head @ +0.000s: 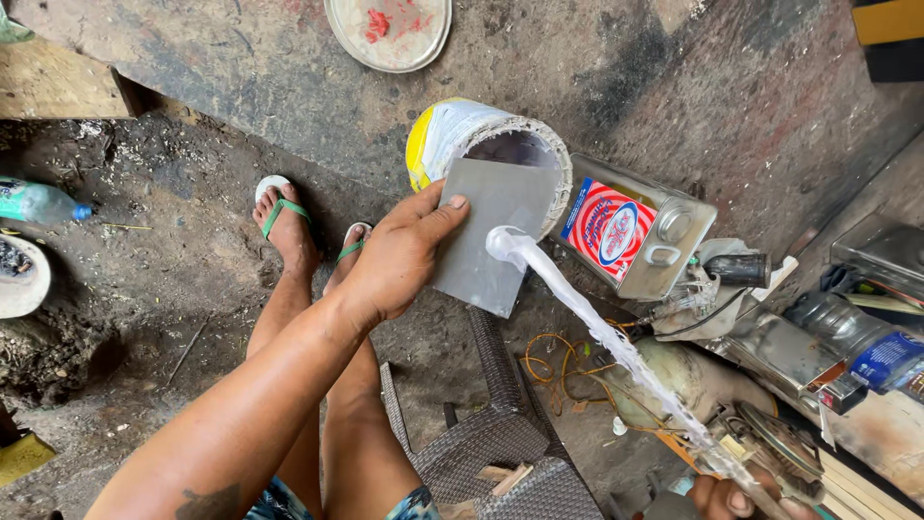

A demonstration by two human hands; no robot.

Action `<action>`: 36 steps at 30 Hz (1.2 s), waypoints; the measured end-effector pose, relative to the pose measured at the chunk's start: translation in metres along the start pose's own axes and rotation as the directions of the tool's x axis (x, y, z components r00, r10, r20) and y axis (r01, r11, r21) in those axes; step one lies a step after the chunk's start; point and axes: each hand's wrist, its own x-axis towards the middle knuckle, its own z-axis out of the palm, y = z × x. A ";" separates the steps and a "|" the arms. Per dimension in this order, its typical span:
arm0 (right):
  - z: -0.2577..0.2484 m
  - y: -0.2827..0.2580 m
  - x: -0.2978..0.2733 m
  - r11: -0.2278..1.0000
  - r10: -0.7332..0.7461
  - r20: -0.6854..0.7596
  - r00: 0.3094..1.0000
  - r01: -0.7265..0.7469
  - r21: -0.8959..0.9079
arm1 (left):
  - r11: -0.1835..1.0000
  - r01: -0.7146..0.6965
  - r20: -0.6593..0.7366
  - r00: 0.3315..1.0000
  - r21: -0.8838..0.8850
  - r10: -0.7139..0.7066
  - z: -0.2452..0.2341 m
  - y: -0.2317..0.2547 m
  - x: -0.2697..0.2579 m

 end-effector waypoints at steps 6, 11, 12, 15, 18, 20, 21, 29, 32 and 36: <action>0.010 -0.007 0.004 0.995 0.043 -0.090 0.995 -0.034 0.098 | 0.997 -0.045 0.005 0.999 0.068 0.044 -0.009 0.006 0.002; 0.016 -0.012 0.012 0.984 0.079 -0.202 0.976 -0.044 0.171 | 0.993 -0.077 -0.024 0.997 0.095 0.079 -0.017 -0.002 -0.001; 0.019 -0.011 0.014 0.981 0.087 -0.225 0.970 -0.044 0.188 | 0.990 -0.110 -0.032 0.993 0.086 0.113 -0.020 -0.005 -0.004; 0.036 -0.006 0.014 0.968 0.142 -0.295 0.945 -0.070 0.239 | 0.976 -0.132 -0.219 0.961 0.174 0.169 -0.045 -0.008 -0.022; 0.078 0.028 0.030 0.957 0.211 -0.335 0.918 -0.125 0.261 | 0.928 -0.026 -0.467 0.859 0.371 0.210 -0.085 0.002 -0.050; 0.122 0.060 0.053 0.976 0.213 -0.330 0.920 -0.183 0.120 | 0.921 -0.257 -0.529 0.846 -0.293 0.068 -0.095 0.004 -0.064; 0.142 0.070 0.063 0.964 0.259 -0.354 0.899 -0.261 0.042 | 0.924 -0.249 -0.533 0.844 -0.291 0.060 -0.100 0.006 -0.071; 0.206 0.085 0.017 0.580 0.795 0.099 0.599 -0.797 0.167 | 0.912 -0.279 -0.627 0.778 -0.301 0.031 -0.150 0.013 -0.115; 0.237 0.106 0.006 0.552 0.804 0.193 0.562 -0.827 0.106 | 0.878 -0.319 -0.645 0.764 -0.357 0.016 -0.157 0.017 -0.120; 0.290 0.128 0.031 0.510 0.823 0.214 0.526 -0.850 0.129 | 0.843 -0.360 -0.673 0.739 -0.400 -0.004 -0.157 0.034 -0.125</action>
